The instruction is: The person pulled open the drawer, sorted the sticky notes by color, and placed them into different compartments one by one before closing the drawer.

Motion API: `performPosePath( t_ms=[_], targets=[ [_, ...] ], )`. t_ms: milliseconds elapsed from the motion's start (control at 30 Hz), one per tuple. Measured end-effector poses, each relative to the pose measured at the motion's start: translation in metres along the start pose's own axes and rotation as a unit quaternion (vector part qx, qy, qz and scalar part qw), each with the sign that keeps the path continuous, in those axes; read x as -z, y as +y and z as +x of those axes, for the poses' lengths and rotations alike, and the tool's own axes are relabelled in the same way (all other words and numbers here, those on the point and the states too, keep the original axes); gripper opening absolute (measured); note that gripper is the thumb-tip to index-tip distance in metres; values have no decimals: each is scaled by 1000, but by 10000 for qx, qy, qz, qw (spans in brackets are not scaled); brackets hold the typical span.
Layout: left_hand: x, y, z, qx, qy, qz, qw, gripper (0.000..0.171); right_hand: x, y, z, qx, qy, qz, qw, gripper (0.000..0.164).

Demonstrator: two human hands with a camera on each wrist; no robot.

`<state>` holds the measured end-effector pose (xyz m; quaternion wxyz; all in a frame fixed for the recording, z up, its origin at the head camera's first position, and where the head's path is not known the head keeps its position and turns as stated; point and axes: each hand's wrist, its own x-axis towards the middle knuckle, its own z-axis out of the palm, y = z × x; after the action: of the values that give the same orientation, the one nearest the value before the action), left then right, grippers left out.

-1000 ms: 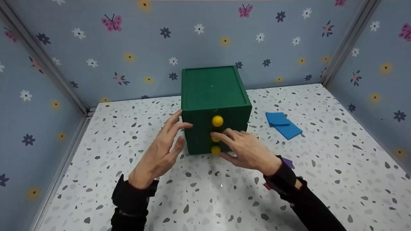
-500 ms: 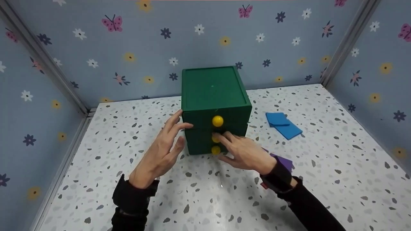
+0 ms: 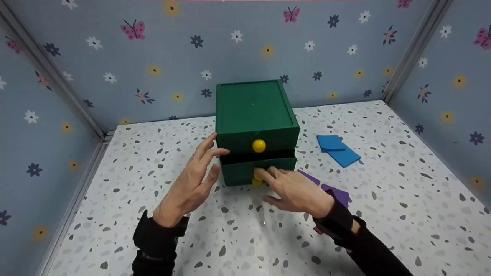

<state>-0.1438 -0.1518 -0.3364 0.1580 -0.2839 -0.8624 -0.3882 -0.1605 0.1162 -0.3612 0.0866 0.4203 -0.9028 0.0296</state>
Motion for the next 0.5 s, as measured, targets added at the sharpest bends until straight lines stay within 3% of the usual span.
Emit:
performPosePath(
  t_ms=[500],
  targets=[
    [0, 1, 0, 198, -75, 31, 9998, 30, 28, -29, -14, -150, -1053, 473, 9932, 42]
  ],
)
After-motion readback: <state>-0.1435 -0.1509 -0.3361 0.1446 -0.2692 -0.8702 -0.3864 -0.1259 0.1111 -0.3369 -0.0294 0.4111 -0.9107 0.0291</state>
